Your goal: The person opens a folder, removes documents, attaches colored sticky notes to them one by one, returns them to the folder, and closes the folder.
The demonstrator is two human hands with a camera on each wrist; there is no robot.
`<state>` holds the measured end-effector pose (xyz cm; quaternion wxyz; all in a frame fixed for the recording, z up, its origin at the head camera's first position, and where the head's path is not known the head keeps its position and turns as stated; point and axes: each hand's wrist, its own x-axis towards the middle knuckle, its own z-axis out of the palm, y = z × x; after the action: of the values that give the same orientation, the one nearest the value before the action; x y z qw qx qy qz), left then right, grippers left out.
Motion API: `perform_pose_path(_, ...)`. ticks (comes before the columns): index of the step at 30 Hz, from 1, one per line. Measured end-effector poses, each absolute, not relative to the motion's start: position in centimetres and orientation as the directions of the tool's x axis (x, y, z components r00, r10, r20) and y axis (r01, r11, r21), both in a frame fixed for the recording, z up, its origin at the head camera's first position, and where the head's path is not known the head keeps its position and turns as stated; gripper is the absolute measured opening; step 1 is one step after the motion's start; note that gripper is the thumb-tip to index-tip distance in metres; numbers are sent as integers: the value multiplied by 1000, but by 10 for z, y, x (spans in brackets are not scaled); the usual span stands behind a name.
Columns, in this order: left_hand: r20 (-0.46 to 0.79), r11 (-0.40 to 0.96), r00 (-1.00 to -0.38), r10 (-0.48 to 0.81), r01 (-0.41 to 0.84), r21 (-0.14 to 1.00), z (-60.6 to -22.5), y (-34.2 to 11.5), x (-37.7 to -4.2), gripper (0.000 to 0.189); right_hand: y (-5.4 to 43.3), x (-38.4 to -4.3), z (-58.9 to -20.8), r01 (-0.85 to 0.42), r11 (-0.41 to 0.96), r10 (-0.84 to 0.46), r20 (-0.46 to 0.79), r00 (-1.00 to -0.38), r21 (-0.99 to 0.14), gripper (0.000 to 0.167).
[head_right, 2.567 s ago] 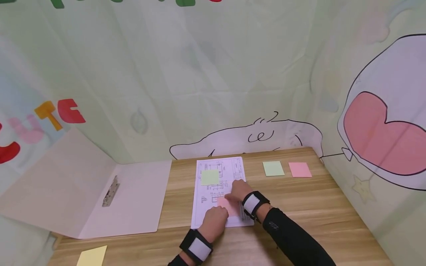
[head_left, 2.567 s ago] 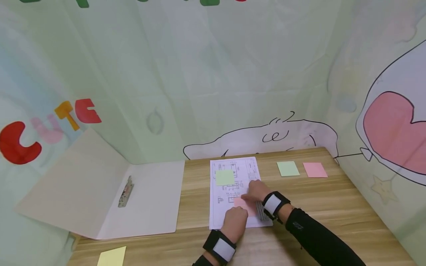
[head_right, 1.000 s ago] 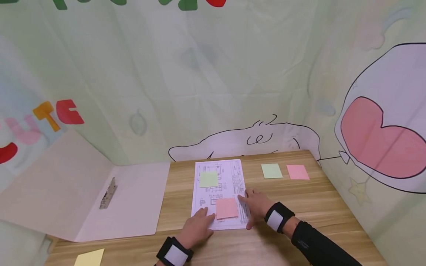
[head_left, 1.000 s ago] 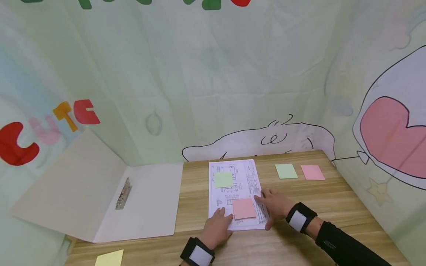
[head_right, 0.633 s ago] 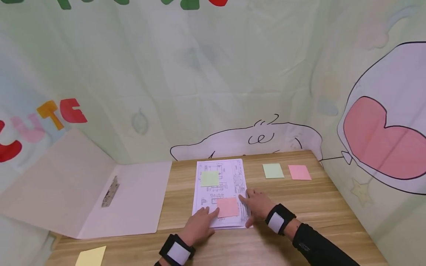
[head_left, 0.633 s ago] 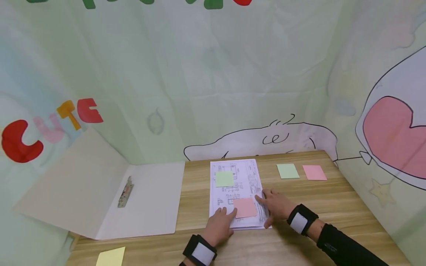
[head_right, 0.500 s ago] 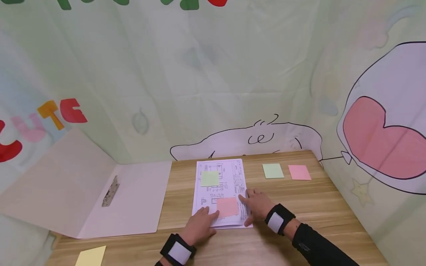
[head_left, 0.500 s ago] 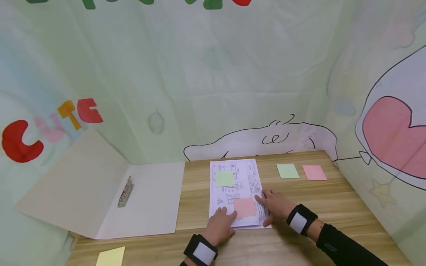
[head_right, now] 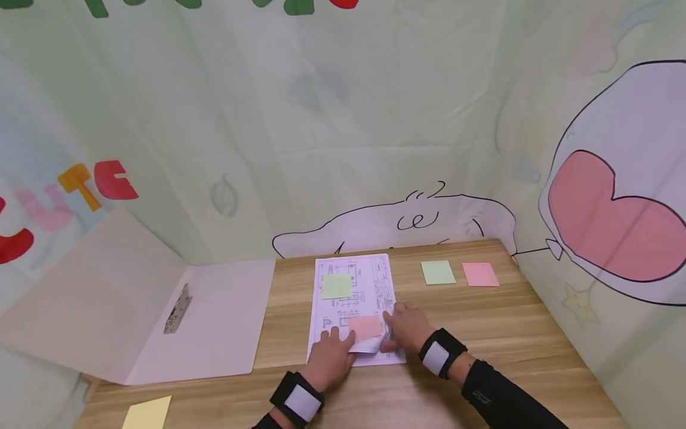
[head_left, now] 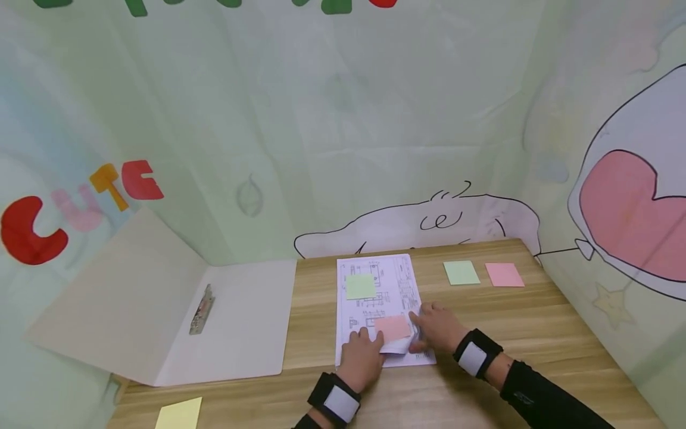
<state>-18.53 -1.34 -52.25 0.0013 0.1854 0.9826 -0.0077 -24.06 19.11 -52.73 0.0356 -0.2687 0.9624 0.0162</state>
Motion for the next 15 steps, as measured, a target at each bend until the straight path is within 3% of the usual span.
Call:
perform_pose_path(4,28,928,-929,370,368,-60,-525,-13,-188,34,192,-241,-526,-504,863,-506,-90,-858,-45,80)
perform_pose_path(8,40,927,-926,374,373,-42,-526,-16,-192,31,195,-240,-524,-481,867,-494,-90,-865,-130,92)
perform_pose_path(15,12,915,-925,379,376,143,-520,-28,-197,29,198,-238,-518,-411,868,-458,-126,-880,-279,116)
